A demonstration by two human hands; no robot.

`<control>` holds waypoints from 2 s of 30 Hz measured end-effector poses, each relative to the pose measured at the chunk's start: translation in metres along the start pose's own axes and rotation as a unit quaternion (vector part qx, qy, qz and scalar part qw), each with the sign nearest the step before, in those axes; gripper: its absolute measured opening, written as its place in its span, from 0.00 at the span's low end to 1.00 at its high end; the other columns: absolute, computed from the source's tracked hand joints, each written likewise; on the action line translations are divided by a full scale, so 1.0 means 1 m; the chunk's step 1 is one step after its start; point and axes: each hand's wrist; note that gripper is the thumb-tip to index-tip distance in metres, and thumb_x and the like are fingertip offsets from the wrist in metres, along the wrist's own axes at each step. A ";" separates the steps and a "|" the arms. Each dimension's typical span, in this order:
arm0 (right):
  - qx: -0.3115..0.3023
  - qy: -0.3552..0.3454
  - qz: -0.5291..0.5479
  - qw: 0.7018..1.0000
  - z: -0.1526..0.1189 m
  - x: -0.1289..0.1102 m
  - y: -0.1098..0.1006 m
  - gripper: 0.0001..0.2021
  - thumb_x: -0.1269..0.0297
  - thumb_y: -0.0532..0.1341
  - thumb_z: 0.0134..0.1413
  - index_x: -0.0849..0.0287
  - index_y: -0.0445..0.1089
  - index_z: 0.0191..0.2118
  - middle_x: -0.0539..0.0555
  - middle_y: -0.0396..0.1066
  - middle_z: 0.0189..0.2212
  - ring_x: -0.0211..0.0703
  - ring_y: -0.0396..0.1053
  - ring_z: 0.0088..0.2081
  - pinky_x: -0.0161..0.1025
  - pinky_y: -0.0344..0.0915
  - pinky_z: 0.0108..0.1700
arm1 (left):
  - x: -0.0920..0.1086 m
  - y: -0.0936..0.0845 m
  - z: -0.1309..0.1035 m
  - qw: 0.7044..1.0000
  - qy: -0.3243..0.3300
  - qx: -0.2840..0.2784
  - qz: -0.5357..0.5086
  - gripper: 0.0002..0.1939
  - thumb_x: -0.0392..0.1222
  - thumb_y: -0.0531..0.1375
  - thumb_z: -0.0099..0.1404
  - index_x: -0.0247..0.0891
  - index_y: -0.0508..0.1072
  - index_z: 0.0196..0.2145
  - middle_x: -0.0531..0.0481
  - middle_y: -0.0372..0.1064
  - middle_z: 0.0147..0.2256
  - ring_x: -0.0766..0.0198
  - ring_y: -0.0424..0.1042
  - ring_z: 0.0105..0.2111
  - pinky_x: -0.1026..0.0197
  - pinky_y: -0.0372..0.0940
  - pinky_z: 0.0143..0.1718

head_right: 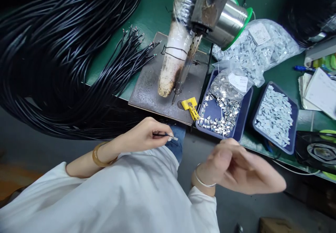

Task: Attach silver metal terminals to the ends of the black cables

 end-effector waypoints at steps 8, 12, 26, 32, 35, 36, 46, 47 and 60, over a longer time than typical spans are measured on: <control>-0.149 0.027 -0.241 0.959 0.038 0.067 0.011 0.06 0.62 0.66 0.52 0.55 0.70 0.29 0.48 0.73 0.23 0.36 0.72 0.24 0.35 0.66 0.30 | -0.007 -0.016 -0.014 0.992 0.026 0.095 0.074 0.09 0.38 0.62 0.65 0.35 0.80 0.40 0.46 0.78 0.36 0.63 0.75 0.34 0.63 0.67 0.38; -0.221 0.002 -0.267 0.938 0.058 0.099 0.013 0.07 0.62 0.62 0.51 0.54 0.66 0.25 0.52 0.76 0.28 0.40 0.73 0.30 0.37 0.66 0.32 | -0.012 -0.058 -0.006 0.893 0.018 0.365 0.263 0.08 0.40 0.61 0.66 0.38 0.78 0.41 0.44 0.76 0.43 0.54 0.72 0.46 0.53 0.67 0.50; -0.339 0.067 -0.307 0.887 0.071 0.076 0.003 0.03 0.69 0.61 0.48 0.56 0.68 0.26 0.52 0.76 0.29 0.40 0.71 0.29 0.38 0.62 0.37 | -0.027 -0.069 -0.039 0.892 -0.041 0.364 0.267 0.11 0.31 0.59 0.60 0.34 0.77 0.39 0.52 0.70 0.28 0.69 0.65 0.23 0.63 0.62 0.28; -0.352 0.146 -0.196 0.904 0.071 0.074 0.004 0.05 0.69 0.66 0.47 0.56 0.71 0.25 0.52 0.77 0.29 0.36 0.68 0.25 0.36 0.62 0.32 | -0.031 -0.065 -0.040 0.852 0.003 0.499 -0.158 0.07 0.31 0.63 0.56 0.38 0.68 0.32 0.57 0.69 0.25 0.72 0.65 0.19 0.68 0.57 0.17; -0.319 0.137 -0.190 0.918 0.069 0.079 0.005 0.04 0.65 0.65 0.50 0.56 0.71 0.28 0.53 0.77 0.32 0.36 0.69 0.28 0.36 0.65 0.33 | -0.028 -0.066 -0.032 0.797 0.055 0.530 -0.284 0.10 0.33 0.65 0.57 0.38 0.66 0.30 0.58 0.65 0.25 0.74 0.62 0.16 0.68 0.50 0.12; -0.304 0.130 -0.192 0.924 0.068 0.080 0.004 0.04 0.65 0.65 0.51 0.56 0.70 0.29 0.53 0.76 0.32 0.36 0.69 0.28 0.36 0.65 0.34 | -0.026 -0.066 -0.029 0.798 0.063 0.518 -0.301 0.10 0.34 0.67 0.57 0.38 0.67 0.30 0.58 0.66 0.26 0.75 0.62 0.16 0.68 0.49 0.11; -0.365 0.015 -0.274 0.889 0.065 0.073 0.008 0.04 0.68 0.59 0.51 0.56 0.66 0.27 0.51 0.71 0.29 0.39 0.67 0.29 0.38 0.61 0.36 | 0.038 -0.034 -0.007 0.964 -0.034 -0.023 -0.261 0.10 0.38 0.68 0.58 0.33 0.79 0.39 0.58 0.56 0.20 0.75 0.54 0.20 0.68 0.50 0.21; -0.368 0.016 -0.284 0.885 0.067 0.074 0.009 0.04 0.69 0.59 0.51 0.56 0.66 0.26 0.50 0.71 0.28 0.39 0.66 0.28 0.39 0.60 0.36 | 0.040 -0.024 -0.002 0.958 -0.052 -0.076 -0.271 0.12 0.40 0.67 0.60 0.33 0.79 0.41 0.58 0.57 0.21 0.75 0.54 0.21 0.68 0.51 0.22; -0.192 0.039 -0.189 0.962 0.041 0.061 0.018 0.06 0.66 0.60 0.55 0.54 0.64 0.28 0.50 0.69 0.31 0.41 0.68 0.32 0.38 0.63 0.33 | 0.000 0.015 0.019 0.900 -0.117 0.211 -0.362 0.10 0.38 0.69 0.52 0.32 0.75 0.30 0.58 0.62 0.20 0.75 0.59 0.20 0.69 0.52 0.23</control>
Point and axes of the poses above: each hand's wrist, its own z-axis towards the middle knuckle, its own y-axis out of the palm, x = y × z
